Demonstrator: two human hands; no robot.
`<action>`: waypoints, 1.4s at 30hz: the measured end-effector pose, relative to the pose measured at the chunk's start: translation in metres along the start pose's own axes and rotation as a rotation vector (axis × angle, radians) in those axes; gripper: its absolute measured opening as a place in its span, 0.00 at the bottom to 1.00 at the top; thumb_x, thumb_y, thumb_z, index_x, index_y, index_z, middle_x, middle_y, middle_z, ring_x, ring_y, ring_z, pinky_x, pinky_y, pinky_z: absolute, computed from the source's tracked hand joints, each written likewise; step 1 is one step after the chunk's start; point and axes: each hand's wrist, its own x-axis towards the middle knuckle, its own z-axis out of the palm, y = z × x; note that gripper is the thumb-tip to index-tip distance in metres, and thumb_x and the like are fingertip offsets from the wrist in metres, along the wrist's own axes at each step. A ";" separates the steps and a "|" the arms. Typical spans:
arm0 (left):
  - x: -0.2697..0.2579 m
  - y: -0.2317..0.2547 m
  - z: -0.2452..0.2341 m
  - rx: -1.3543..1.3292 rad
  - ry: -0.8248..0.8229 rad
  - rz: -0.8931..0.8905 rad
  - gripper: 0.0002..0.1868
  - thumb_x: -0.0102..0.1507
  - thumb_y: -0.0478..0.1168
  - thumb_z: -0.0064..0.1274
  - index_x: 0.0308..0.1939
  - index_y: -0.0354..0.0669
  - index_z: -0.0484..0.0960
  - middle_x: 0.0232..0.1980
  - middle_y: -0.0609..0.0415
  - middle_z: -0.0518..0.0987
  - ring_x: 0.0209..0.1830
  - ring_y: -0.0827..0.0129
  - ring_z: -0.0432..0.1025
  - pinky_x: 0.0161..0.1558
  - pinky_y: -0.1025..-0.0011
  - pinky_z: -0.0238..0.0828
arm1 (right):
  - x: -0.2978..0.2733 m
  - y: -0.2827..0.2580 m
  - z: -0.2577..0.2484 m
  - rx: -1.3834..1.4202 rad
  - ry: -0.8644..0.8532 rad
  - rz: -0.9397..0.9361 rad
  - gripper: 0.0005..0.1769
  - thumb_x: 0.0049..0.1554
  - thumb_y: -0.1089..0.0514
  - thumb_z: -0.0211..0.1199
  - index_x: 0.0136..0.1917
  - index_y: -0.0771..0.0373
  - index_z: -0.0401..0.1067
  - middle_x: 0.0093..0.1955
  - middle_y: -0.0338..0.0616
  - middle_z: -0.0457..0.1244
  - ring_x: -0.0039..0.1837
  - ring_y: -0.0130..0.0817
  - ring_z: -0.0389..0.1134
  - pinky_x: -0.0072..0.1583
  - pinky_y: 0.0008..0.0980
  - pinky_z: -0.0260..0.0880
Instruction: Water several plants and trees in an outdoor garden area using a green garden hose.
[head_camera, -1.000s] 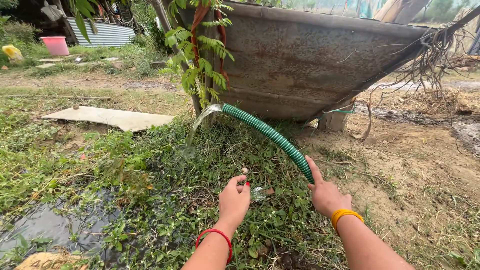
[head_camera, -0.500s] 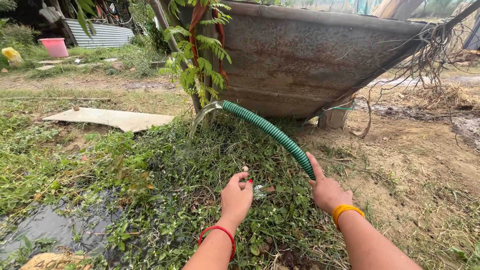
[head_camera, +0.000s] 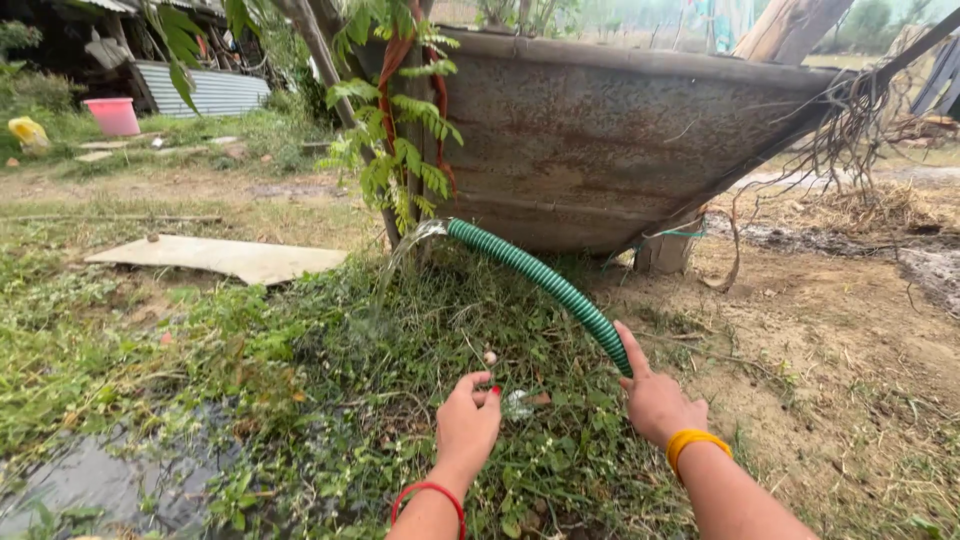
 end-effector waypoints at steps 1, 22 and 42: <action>0.001 0.001 0.000 0.000 0.002 0.013 0.21 0.63 0.45 0.54 0.61 0.53 0.79 0.43 0.55 0.88 0.36 0.67 0.80 0.47 0.66 0.75 | 0.001 -0.001 -0.002 0.006 0.011 -0.001 0.46 0.68 0.48 0.44 0.81 0.12 0.17 0.65 0.45 0.68 0.65 0.41 0.71 0.70 0.60 0.57; -0.021 -0.063 -0.019 -0.143 -0.006 -0.186 0.19 0.65 0.39 0.50 0.60 0.49 0.80 0.43 0.54 0.89 0.29 0.73 0.81 0.37 0.73 0.77 | 0.010 0.006 -0.007 -0.113 0.183 -0.015 0.43 0.68 0.45 0.45 0.83 0.19 0.23 0.55 0.54 0.69 0.56 0.52 0.71 0.63 0.61 0.57; 0.007 0.132 -0.128 -0.207 0.009 -0.419 0.22 0.67 0.46 0.58 0.65 0.60 0.77 0.42 0.57 0.91 0.33 0.73 0.83 0.42 0.77 0.76 | -0.014 -0.095 -0.156 -0.144 0.042 0.030 0.47 0.64 0.44 0.47 0.81 0.16 0.20 0.48 0.49 0.70 0.52 0.45 0.75 0.57 0.47 0.69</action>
